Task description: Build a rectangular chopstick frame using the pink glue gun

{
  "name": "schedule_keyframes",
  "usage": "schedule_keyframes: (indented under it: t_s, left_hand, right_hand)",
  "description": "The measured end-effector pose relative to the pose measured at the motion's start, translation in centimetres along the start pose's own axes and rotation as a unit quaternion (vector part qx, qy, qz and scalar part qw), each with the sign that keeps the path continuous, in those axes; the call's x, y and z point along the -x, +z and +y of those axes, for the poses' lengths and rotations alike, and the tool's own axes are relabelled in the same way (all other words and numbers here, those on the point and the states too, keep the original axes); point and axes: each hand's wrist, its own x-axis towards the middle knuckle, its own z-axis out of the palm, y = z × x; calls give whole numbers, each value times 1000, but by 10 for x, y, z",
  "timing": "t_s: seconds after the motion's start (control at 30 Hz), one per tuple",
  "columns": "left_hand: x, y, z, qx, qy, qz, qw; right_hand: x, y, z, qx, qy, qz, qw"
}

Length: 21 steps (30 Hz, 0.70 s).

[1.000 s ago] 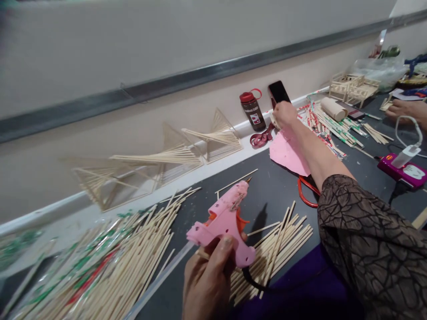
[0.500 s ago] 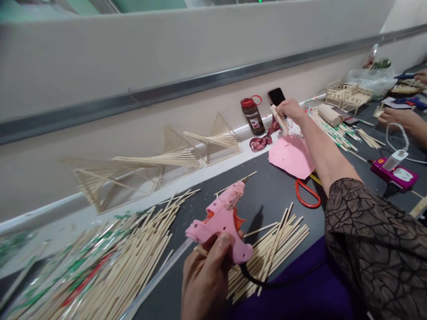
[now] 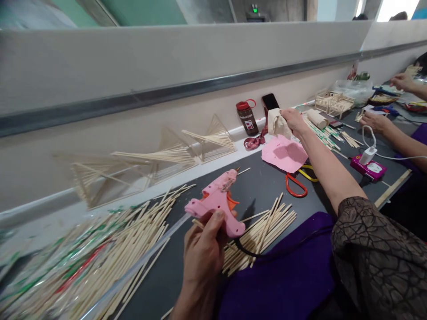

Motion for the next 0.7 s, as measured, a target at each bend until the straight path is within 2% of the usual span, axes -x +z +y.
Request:
schedule_keyframes:
  t_s: [0.13,0.27,0.4,0.47,0.7]
  left_hand:
    - [2,5,3,26,2,-24,999]
    - [3,6,0,35,-3,-52,998]
    - [2,6,-1,48,-5,-64,997]
    - [2,6,-1,46,-2,-61,997]
    - [1,8,1,28,37,-79,996]
  right_hand:
    - [48,6,-18,-79,-61,-27,995]
    - [114,16,-55,-46,-111,-71,990]
    - [163,25,-80,-26,-210,-204,956]
    - [173,28,-81,-8,-252,-243,937]
    - [171,25,-65,159,-339,-265,889]
